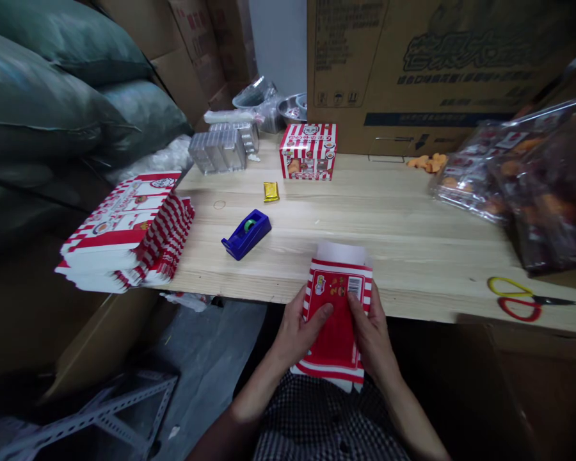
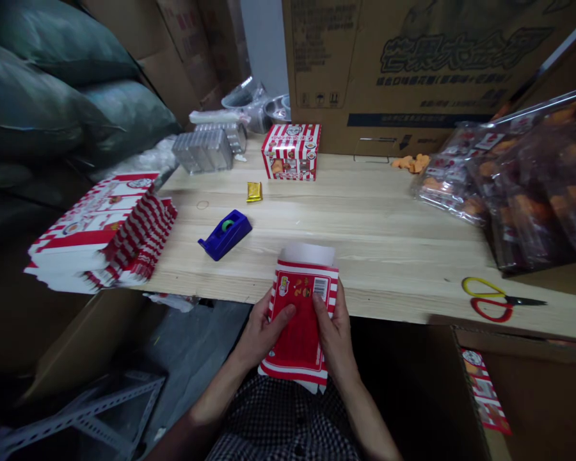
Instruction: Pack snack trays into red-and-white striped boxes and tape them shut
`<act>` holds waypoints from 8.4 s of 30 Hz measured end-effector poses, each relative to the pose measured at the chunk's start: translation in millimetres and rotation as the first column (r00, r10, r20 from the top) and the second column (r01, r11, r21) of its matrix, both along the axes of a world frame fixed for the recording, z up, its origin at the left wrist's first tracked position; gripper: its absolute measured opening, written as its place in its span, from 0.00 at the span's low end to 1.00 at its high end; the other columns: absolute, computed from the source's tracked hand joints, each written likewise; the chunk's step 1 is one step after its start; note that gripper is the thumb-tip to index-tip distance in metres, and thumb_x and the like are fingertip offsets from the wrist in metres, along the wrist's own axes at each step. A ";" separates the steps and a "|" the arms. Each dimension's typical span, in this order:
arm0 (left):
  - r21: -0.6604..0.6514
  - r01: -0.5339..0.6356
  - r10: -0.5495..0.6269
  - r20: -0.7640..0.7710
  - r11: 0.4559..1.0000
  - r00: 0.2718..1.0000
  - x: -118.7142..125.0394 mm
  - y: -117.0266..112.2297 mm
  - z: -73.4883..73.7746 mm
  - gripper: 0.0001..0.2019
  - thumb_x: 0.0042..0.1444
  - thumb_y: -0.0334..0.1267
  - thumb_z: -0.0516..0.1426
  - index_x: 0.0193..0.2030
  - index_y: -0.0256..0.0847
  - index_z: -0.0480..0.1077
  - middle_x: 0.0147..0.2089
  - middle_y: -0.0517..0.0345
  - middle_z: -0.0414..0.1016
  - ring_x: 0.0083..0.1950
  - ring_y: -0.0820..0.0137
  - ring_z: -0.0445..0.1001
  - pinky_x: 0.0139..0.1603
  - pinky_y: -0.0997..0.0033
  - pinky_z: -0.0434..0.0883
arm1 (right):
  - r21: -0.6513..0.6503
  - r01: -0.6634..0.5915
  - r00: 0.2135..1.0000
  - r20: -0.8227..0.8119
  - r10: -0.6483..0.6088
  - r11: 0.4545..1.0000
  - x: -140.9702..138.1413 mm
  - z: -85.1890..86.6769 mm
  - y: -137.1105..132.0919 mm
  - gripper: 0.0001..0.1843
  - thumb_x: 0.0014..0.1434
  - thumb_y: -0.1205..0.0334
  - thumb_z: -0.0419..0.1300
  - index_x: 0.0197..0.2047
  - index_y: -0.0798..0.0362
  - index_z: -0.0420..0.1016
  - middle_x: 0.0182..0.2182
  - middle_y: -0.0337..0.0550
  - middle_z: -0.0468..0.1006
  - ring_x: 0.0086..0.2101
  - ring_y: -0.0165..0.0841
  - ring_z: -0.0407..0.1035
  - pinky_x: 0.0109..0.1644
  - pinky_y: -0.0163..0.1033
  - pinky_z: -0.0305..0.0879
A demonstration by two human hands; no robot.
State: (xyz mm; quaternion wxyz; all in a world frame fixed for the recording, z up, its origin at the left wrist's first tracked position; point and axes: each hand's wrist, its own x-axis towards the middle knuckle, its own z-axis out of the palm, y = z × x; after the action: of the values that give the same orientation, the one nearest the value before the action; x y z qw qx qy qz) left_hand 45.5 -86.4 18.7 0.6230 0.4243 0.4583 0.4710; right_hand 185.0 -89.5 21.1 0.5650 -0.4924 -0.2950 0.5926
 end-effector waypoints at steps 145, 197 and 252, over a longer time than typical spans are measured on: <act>-0.016 0.328 -0.323 -0.225 0.945 0.919 -85.1 3.0 19.0 0.09 0.63 0.40 0.61 0.43 0.40 0.82 0.54 0.47 0.82 0.52 0.62 0.81 0.51 0.64 0.75 | 0.080 -0.674 0.714 0.327 0.619 0.734 48.4 2.8 21.0 0.07 0.64 0.56 0.64 0.37 0.46 0.83 0.44 0.44 0.83 0.45 0.37 0.77 0.50 0.44 0.72; 0.017 0.277 -0.247 -0.403 0.961 0.881 -87.6 -31.6 45.9 0.19 0.66 0.42 0.59 0.63 0.45 0.72 0.57 0.51 0.80 0.53 0.62 0.80 0.55 0.59 0.76 | -0.111 -0.661 0.709 0.232 0.667 0.742 55.5 22.7 4.8 0.12 0.63 0.54 0.66 0.49 0.42 0.84 0.53 0.44 0.82 0.51 0.38 0.77 0.56 0.41 0.74; 0.044 0.303 -0.250 -0.459 0.952 0.853 -51.8 -22.2 28.9 0.15 0.63 0.41 0.62 0.55 0.48 0.78 0.57 0.52 0.81 0.56 0.62 0.80 0.59 0.61 0.75 | -0.077 -0.585 0.788 0.180 0.588 0.807 30.9 3.4 -7.8 0.18 0.55 0.59 0.72 0.51 0.39 0.83 0.47 0.38 0.85 0.47 0.34 0.79 0.56 0.40 0.74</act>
State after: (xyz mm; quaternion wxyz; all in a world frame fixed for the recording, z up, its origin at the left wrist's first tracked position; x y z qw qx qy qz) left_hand -6.3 -108.6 47.6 0.5362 0.6179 0.4957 0.2916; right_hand 215.9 -97.3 24.5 0.3174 -0.4370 -0.4822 0.6898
